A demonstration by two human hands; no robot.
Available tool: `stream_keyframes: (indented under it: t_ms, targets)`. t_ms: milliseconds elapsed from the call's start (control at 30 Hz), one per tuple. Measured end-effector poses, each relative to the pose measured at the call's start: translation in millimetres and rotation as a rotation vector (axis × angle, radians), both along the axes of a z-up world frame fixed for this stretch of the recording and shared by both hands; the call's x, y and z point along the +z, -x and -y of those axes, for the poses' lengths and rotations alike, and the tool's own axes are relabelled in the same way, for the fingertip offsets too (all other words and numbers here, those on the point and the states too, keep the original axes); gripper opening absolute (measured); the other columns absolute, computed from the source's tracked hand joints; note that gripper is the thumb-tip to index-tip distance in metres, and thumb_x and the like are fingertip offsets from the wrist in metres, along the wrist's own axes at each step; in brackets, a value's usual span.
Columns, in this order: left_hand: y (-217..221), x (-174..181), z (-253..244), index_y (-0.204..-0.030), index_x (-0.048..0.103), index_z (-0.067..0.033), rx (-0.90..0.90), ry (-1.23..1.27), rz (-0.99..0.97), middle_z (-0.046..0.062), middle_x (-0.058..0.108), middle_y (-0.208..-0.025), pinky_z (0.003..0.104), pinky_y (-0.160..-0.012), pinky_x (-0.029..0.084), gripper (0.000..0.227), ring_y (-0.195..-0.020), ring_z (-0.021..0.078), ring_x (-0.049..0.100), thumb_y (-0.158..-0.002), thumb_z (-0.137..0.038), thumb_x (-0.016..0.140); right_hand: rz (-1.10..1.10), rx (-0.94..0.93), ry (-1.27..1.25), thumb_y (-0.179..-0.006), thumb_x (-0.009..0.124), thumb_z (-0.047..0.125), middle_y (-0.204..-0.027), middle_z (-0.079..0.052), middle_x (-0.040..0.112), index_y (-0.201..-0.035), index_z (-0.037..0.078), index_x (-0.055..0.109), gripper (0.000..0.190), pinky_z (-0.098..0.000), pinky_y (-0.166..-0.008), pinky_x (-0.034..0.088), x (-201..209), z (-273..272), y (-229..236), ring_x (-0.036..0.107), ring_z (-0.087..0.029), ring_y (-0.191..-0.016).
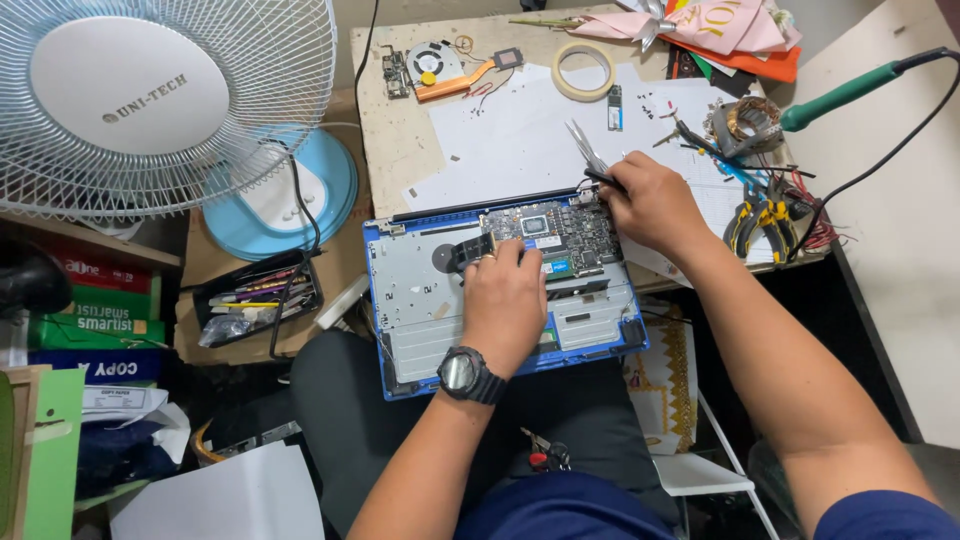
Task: The person places a motherboard into a blue laptop chassis, aligns it, and secures it. They then use a pen to mark or adjust components on the board.
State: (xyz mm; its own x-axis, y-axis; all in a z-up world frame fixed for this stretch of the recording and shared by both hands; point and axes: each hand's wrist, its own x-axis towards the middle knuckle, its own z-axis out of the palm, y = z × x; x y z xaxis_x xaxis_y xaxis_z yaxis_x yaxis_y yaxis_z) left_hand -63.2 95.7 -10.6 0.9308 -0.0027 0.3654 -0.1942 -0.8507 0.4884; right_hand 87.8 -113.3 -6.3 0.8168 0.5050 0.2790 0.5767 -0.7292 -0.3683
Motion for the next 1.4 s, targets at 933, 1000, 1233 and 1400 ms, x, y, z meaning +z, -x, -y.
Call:
stream_keyframes:
  t_ms: [933, 1000, 1233, 1400]
  targets:
    - [0, -3, -1, -0.101, 0.068, -0.0076, -0.005, 0.002, -0.002, 0.010, 0.065, -0.108, 0.046, -0.081, 0.048, 0.019, -0.087, 0.0315, 0.064, -0.086, -0.018, 0.073, -0.031, 0.084, 0.037, -0.085, 0.071, 0.007, -0.104, -0.010, 0.072, -0.112, 0.013, 0.079, 0.029, -0.0405, -0.078, 0.057, 7, 8, 14, 0.070, -0.033, -0.087]
    - [0, -3, -1, -0.100, 0.069, -0.0080, -0.006, 0.007, -0.005, 0.010, 0.065, -0.108, 0.046, -0.081, 0.048, 0.018, -0.088, 0.0316, 0.064, -0.085, -0.018, 0.073, -0.089, 0.041, -0.026, -0.086, 0.071, 0.007, -0.103, -0.011, 0.073, -0.113, 0.010, 0.078, 0.028, -0.0383, -0.077, 0.056, -1, 12, 8, 0.070, -0.031, -0.086]
    - [-1, -1, -1, -0.101, 0.069, -0.0081, -0.001, 0.038, -0.023, 0.009, 0.065, -0.108, 0.047, -0.080, 0.048, 0.019, -0.089, 0.0321, 0.064, -0.085, -0.017, 0.073, -0.251, -0.075, -0.127, -0.087, 0.072, 0.008, -0.093, -0.013, 0.073, -0.111, 0.007, 0.077, 0.024, -0.0345, -0.070, 0.053, 3, 9, 6, 0.070, -0.026, -0.076]
    - [-1, -1, -1, -0.102, 0.069, -0.0080, -0.007, 0.036, -0.017, 0.009, 0.065, -0.109, 0.046, -0.080, 0.048, 0.019, -0.090, 0.0321, 0.064, -0.085, -0.017, 0.073, -0.223, -0.067, -0.156, -0.088, 0.073, 0.008, -0.095, -0.013, 0.074, -0.111, 0.007, 0.077, 0.024, -0.0336, -0.070, 0.054, 2, 10, 9, 0.070, -0.025, -0.077]
